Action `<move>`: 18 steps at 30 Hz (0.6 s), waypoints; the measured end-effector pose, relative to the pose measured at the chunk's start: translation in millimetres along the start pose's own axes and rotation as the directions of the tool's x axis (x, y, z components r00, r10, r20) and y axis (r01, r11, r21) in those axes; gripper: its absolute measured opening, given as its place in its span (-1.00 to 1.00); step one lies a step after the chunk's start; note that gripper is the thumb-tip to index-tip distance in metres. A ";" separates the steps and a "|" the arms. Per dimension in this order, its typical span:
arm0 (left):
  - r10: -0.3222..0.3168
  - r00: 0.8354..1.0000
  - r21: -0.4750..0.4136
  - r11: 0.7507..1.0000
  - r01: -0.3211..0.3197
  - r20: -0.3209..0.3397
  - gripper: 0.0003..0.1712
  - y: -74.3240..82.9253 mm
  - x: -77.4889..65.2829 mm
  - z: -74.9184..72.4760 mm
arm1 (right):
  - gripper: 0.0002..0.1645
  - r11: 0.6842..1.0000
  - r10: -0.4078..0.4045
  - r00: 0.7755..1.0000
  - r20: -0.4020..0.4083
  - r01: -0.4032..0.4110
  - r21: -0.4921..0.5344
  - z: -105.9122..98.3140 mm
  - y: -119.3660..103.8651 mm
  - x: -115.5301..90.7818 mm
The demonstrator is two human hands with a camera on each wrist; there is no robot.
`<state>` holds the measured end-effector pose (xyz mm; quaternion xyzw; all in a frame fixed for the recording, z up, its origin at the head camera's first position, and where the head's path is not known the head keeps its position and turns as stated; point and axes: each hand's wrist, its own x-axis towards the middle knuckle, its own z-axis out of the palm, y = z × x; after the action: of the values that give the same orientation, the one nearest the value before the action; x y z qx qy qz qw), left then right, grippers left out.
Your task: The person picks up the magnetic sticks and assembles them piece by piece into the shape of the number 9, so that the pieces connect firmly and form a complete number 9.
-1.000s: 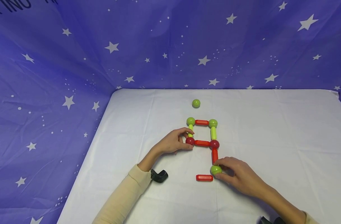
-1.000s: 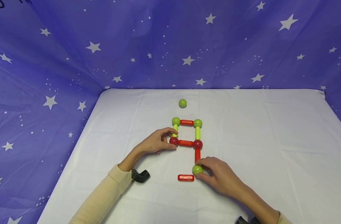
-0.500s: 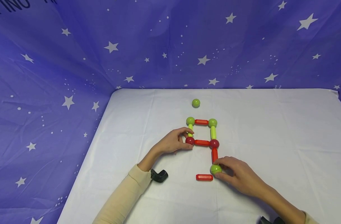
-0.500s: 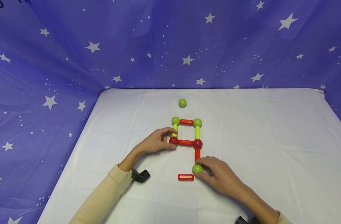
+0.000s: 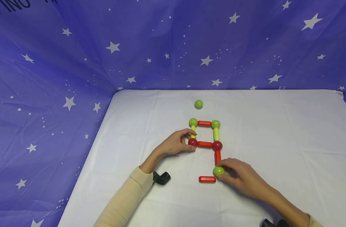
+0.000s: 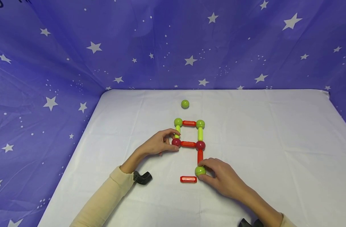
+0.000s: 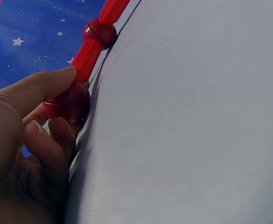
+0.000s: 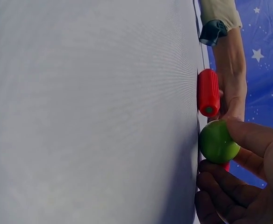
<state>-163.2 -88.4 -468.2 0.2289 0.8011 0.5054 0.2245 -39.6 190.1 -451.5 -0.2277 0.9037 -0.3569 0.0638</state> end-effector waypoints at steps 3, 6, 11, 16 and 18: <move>-0.004 1.000 0.005 1.000 0.004 -0.003 -0.43 0.3 -0.5 -0.2 | -0.65 1.000 0.009 1.000 0.012 -0.009 0.005 -0.1 -0.4 0.4; -0.006 1.000 0.010 1.000 0.006 -0.005 -0.43 0.4 -0.9 -0.4 | -0.67 1.000 0.018 1.000 0.023 -0.019 0.014 -0.4 -0.8 0.7; 0.006 1.000 0.017 1.000 -0.006 -0.008 -0.43 0.1 -0.7 -0.3 | -0.67 0.999 0.023 1.000 0.014 -0.023 0.026 -0.9 -0.6 1.1; 0.032 0.999 0.060 0.998 -0.030 -0.030 -0.42 -0.5 -0.2 0.3 | -0.66 0.999 0.028 1.000 0.003 -0.028 0.041 -0.5 -0.1 1.3; 0.041 0.998 0.081 0.996 -0.038 -0.038 -0.42 -0.9 0.1 0.5 | -0.65 0.999 0.027 1.000 -0.001 -0.027 0.042 -0.4 0.1 1.2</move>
<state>-163.1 -88.3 -469.3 0.2435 0.8202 0.4817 0.1894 -40.9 189.8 -451.2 -0.2139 0.8991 -0.3751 0.0726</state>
